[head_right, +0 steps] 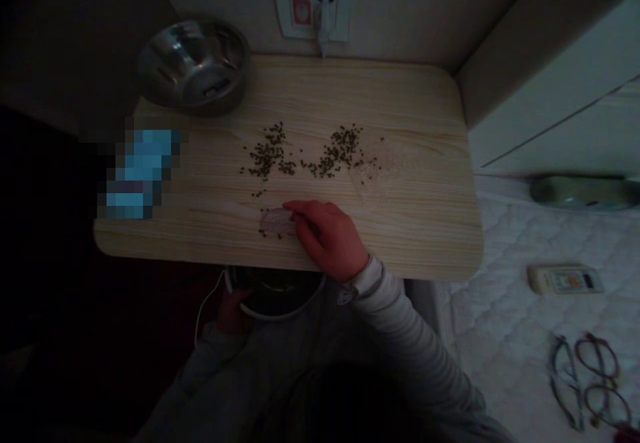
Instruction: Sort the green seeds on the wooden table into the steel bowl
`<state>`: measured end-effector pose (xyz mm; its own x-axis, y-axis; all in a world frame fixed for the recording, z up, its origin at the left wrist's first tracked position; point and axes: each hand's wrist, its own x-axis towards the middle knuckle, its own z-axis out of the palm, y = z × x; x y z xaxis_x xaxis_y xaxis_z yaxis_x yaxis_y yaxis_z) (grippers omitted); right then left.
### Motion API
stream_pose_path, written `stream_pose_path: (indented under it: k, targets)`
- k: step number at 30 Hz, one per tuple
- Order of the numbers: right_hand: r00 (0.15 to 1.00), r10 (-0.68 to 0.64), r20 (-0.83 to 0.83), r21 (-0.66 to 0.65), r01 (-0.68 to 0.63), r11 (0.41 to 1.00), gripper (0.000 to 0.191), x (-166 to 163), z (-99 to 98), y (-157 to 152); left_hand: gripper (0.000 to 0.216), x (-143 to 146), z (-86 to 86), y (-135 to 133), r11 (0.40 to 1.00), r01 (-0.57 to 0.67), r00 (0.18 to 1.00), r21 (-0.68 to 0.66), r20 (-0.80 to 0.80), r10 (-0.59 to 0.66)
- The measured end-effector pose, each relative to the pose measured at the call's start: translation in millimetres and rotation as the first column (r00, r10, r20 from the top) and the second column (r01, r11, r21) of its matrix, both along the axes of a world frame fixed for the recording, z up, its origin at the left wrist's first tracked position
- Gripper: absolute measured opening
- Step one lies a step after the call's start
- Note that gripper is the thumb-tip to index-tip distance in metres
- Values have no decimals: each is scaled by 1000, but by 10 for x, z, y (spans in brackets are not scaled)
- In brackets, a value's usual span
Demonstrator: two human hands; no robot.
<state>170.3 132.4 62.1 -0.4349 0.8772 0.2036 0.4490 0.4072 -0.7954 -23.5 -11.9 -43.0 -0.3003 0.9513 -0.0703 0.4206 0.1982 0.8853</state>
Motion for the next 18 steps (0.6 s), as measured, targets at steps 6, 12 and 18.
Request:
stream_pose_path:
  k: [6, 12, 18]
  targets:
    - [998, 61, 1, -13, -61, 998, 27, 18, 22, -9, 11, 22, 88, 46, 999, 3, 999, -34, 54, -1]
    - [999, 42, -16, -10, -43, 999, 27, 18, 17, -13, 9, 13, 61, 40, 999, -2, 999, -40, 51, 4]
    - [994, 108, 18, -16, -107, 994, 26, 26, 29, -11, 9, 8, 60, 25, 998, 34, 999, -51, 2, -34]
